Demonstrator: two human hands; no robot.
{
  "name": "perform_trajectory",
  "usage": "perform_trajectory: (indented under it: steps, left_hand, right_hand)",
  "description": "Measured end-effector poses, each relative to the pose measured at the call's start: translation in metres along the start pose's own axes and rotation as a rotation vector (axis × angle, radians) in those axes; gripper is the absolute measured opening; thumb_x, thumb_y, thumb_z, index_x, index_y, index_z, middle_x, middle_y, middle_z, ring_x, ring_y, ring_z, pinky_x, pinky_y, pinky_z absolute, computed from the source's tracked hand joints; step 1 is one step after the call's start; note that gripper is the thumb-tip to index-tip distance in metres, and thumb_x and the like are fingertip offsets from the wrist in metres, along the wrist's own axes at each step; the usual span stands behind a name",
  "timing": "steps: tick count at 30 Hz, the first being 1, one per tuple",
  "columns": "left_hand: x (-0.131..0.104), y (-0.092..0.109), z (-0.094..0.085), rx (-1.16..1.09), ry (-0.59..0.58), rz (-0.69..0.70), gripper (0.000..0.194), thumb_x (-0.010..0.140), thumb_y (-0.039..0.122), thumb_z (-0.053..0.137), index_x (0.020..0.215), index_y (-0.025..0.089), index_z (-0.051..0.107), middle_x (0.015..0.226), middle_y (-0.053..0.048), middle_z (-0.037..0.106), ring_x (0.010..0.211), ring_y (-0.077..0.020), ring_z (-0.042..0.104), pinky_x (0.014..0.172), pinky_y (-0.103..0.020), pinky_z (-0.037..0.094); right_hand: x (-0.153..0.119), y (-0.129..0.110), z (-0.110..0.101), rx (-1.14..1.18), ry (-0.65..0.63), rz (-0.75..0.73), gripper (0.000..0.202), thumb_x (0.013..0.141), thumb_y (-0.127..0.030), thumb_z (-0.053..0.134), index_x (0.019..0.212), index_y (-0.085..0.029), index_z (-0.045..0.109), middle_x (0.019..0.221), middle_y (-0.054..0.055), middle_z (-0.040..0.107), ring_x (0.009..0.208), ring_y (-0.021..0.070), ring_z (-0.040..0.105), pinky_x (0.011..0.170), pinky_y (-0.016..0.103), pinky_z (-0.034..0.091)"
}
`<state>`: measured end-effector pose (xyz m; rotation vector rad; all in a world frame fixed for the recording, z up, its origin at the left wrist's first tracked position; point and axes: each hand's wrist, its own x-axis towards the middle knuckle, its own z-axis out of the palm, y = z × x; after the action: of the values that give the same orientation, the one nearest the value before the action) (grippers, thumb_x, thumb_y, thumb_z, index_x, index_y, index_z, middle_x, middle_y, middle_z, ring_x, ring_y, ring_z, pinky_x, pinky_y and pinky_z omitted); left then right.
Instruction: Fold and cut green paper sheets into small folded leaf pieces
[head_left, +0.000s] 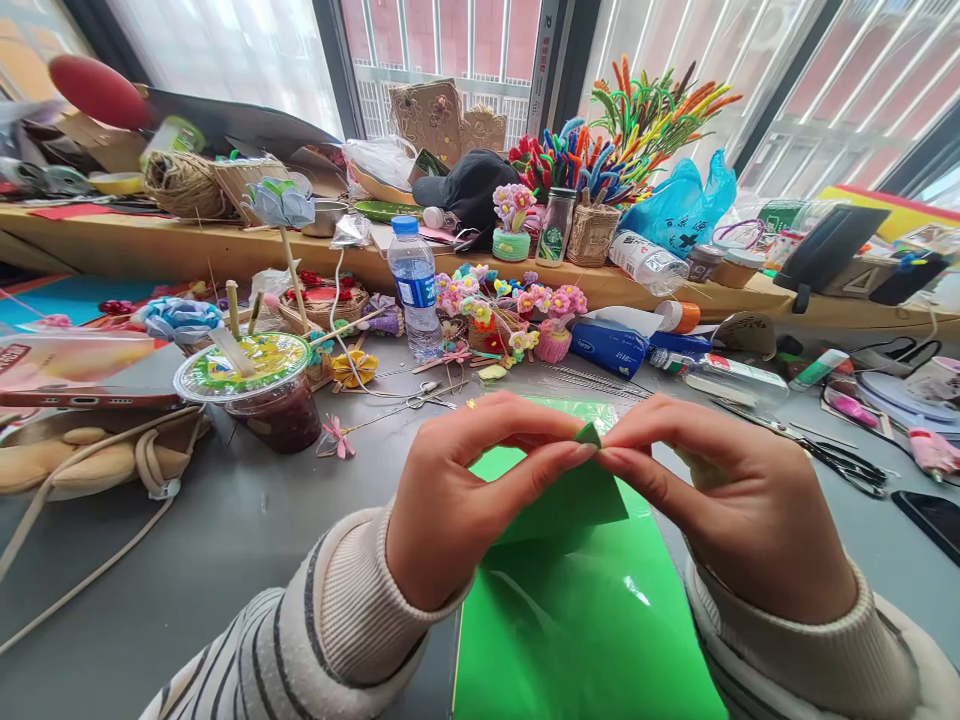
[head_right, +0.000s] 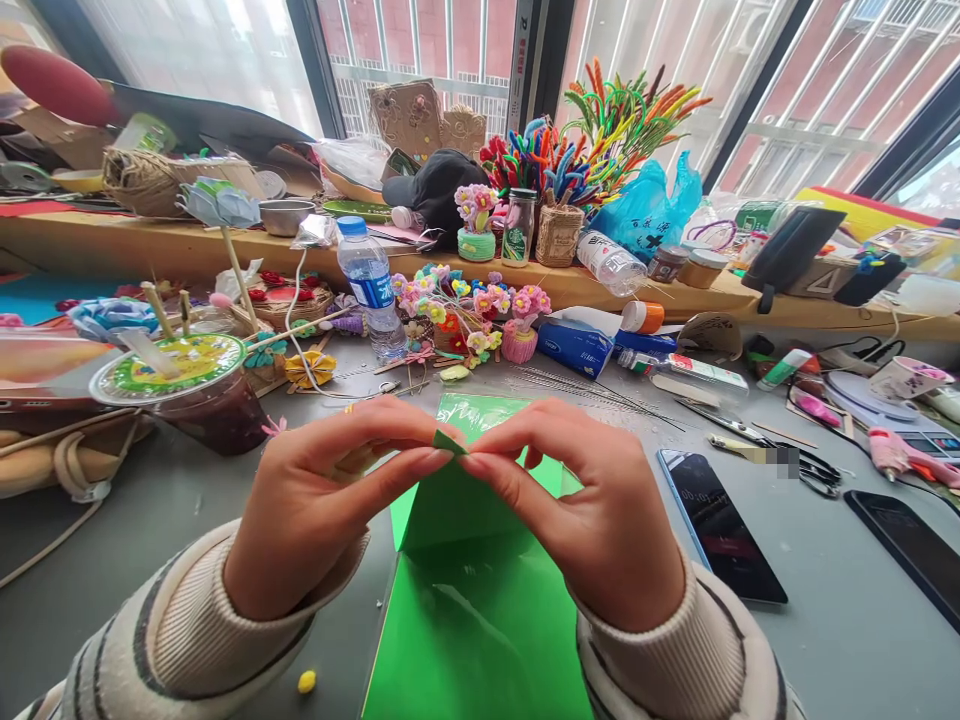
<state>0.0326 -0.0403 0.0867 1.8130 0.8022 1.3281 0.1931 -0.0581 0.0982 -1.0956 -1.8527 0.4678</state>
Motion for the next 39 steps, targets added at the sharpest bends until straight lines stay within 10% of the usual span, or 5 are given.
perform_trajectory:
  steps: [39]
  left_hand:
    - [-0.0043, 0.0038, -0.0043, 0.100, 0.029, 0.211, 0.005, 0.068, 0.013, 0.054, 0.067, 0.016, 0.057, 0.063, -0.001, 0.057, 0.057, -0.0099, 0.052, 0.054, -0.022, 0.043]
  right_hand:
    - [-0.0004, -0.0071, 0.0083, -0.169, -0.045, -0.198, 0.005, 0.068, -0.016, 0.053, 0.070, -0.019, 0.057, 0.063, 0.002, 0.057, 0.064, 0.0135, 0.052, 0.057, 0.025, 0.043]
